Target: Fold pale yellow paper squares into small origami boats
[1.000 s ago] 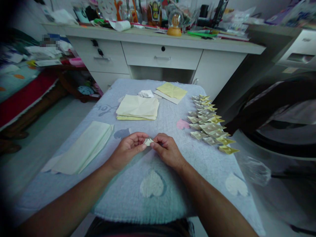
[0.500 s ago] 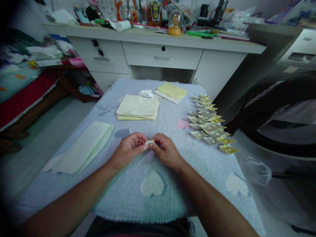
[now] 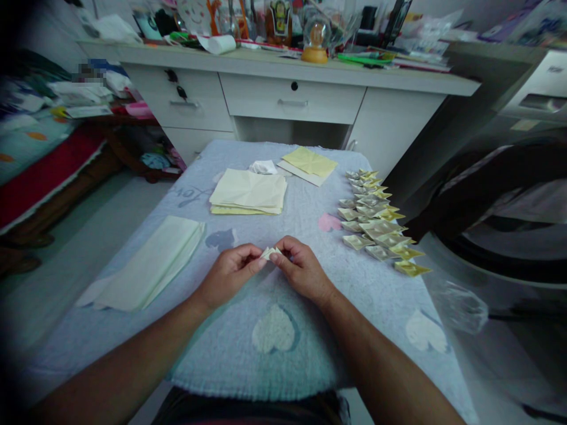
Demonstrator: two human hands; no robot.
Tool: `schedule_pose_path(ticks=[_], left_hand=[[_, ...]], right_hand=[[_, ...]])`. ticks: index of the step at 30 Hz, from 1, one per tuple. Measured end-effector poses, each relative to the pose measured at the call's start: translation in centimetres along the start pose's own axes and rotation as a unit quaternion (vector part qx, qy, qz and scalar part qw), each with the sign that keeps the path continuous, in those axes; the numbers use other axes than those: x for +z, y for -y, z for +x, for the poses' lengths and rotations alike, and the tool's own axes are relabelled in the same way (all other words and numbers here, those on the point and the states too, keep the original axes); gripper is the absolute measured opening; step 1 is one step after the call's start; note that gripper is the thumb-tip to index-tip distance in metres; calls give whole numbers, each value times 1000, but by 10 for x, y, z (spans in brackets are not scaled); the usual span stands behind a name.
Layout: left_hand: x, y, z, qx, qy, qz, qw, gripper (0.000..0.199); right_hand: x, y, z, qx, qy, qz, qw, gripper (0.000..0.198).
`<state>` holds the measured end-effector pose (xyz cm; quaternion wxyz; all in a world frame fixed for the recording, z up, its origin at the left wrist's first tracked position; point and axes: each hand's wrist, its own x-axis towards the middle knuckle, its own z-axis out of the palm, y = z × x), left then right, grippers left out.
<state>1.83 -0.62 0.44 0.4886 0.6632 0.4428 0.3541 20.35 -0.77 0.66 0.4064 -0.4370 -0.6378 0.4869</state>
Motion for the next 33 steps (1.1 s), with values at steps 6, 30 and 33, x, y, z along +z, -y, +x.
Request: schedule_pose_path(ticks=[6,30,33], left_hand=[[-2,4,2,-14,-3,-5,1000,24],[-4,-2,1,80,-20,80,993,22],[-4,-2,1,88,-18,89,992,22]], right_hand=[[0,3,0,-38,1,-40,998,32],[3,7,-1,-88,3,-122,989,23],[4,8,-1,-95,-8,-117,989,26]])
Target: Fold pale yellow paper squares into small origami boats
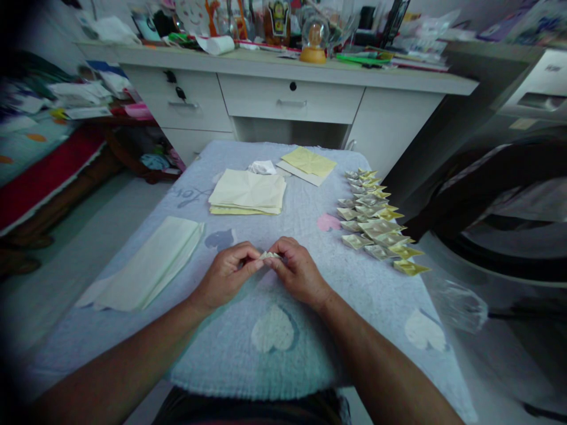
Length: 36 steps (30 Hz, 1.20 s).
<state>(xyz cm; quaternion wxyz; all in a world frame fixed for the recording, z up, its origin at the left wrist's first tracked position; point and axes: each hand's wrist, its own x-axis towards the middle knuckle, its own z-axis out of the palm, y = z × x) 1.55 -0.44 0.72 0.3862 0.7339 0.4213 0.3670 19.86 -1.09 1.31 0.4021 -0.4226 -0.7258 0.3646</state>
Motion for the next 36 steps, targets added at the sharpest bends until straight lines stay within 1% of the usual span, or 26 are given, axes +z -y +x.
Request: schedule_pose_path(ticks=[4,9,13,16,19,20,23,24,29,31,36], left_hand=[[1,2,0,4,-1,-2,1000,22],[1,5,0,-27,-15,-26,999,20],[1,6,0,-33,-21,-17,999,20],[2,5,-1,-33,-16,1,999,12],[2,4,-1,-42,-18,-18,999,34],[3,3,-1,-38,-18,-21,999,34],[2,3,1,-11,-22,8,1000,12],[2,3,2,-7,-25,19,999,9],[2,3,3,-11,-22,49,998,9],[2,2,3,-7,-15,63,998,9],[3,-1,3,6,2,86,996,13]], right_hand=[[0,-1,0,12,1,26,1000,25],[-5,-5,0,42,26,65,997,20],[-7,-8,0,37,21,56,998,22],[-7,-8,1,21,12,29,999,21],[-6,-8,1,1,14,6,1000,16],[-6,-8,1,-5,17,0,1000,14],[-5,-10,1,-9,25,-15,1000,9],[-5,-10,1,-8,29,-20,999,8],[-4,-12,0,-6,48,-33,998,8],[-3,-11,0,-8,39,-39,998,9],[1,-9,1,-18,20,-45,999,19]])
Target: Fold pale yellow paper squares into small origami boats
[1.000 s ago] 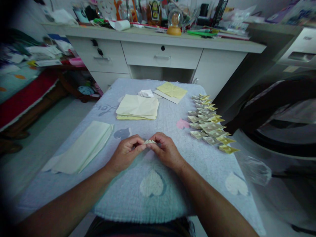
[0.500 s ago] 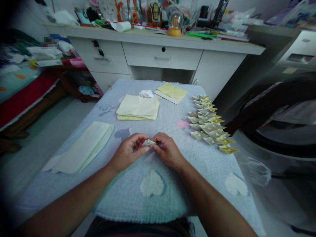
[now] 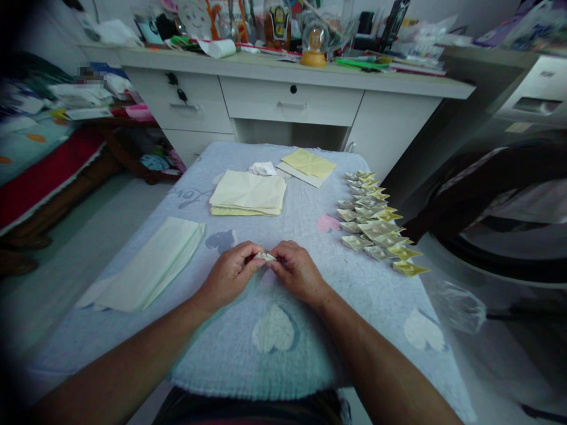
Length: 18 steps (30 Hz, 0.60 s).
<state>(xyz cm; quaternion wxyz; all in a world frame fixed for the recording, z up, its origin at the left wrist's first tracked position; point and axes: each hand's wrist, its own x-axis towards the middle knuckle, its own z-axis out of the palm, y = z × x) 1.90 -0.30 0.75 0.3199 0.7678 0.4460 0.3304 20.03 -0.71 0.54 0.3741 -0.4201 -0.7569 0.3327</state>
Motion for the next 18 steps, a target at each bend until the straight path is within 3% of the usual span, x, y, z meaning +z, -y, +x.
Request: schedule_pose_path(ticks=[4,8,13,18], left_hand=[[-1,-1,0,9,-3,9,1000,14],[0,-1,0,5,-17,-4,1000,10],[1,0,0,18,-16,10,1000,7],[5,5,0,8,-1,59,998,12]], right_hand=[[0,0,0,13,6,6,1000,20],[-4,-1,-1,7,10,20,1000,9],[-6,0,-1,-13,-24,30,999,18],[-5,-1,-1,3,-34,-1,999,2]])
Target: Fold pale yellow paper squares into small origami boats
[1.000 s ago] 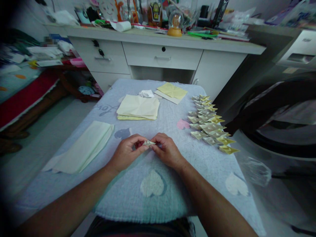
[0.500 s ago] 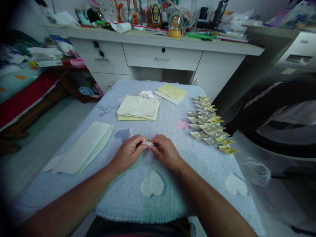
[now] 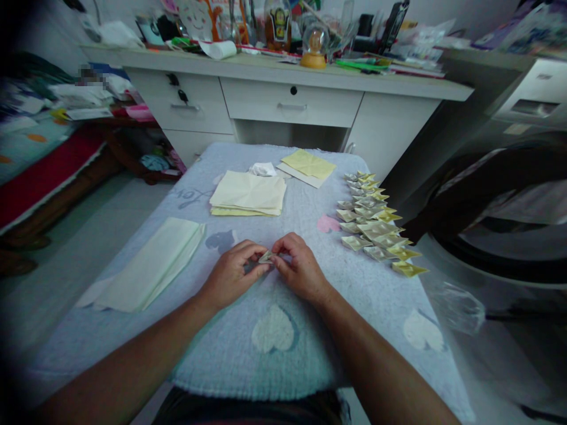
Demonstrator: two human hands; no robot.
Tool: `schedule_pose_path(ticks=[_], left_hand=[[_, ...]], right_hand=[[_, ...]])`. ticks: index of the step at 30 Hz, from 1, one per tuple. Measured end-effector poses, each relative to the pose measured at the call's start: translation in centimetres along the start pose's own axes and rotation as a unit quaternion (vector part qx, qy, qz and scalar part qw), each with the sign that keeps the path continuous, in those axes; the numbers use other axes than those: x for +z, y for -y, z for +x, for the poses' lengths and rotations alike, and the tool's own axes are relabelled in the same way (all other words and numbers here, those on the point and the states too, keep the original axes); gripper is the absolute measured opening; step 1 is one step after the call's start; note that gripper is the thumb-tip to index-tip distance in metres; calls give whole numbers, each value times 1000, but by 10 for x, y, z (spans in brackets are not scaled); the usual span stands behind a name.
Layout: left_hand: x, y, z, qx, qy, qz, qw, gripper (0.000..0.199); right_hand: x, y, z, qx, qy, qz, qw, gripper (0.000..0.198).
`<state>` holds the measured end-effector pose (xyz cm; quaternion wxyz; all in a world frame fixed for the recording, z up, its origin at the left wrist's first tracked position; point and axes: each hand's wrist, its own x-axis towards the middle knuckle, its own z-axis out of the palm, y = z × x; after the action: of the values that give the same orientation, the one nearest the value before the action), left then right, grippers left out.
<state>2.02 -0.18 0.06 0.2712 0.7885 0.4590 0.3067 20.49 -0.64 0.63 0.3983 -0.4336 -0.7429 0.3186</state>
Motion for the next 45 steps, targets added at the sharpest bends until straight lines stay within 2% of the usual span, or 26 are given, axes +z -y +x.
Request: schedule_pose_path(ticks=[3,7,12,17,21,25,37,41,45], left_hand=[[2,3,-1,6,11,22,1000,17],[2,5,-2,10,-12,20,1000,27],[4,6,-1,28,-8,21,999,11],[5,5,1,25,1,25,999,11],[1,3,1,7,0,-5,1000,13],[-1,3,2,0,-23,-23,999,13],[-1,6,2,-56,-65,-104,991,9],[0,7,2,-87,-75,-166,979,9],[-2,6,4,-119,-93,-252,956,8]], right_hand=[[1,-3,1,7,6,-29,1000,11],[3,-7,3,2,20,-53,998,15],[4,-9,3,-3,32,-59,998,14],[0,-8,4,-4,45,-78,996,13],[-4,-7,5,5,45,-90,995,13],[-7,-8,5,32,11,-89,995,10],[-7,-8,5,97,-43,-29,994,7],[-7,-8,5,100,-49,-26,993,7],[-7,-11,5,102,-53,-25,993,6]])
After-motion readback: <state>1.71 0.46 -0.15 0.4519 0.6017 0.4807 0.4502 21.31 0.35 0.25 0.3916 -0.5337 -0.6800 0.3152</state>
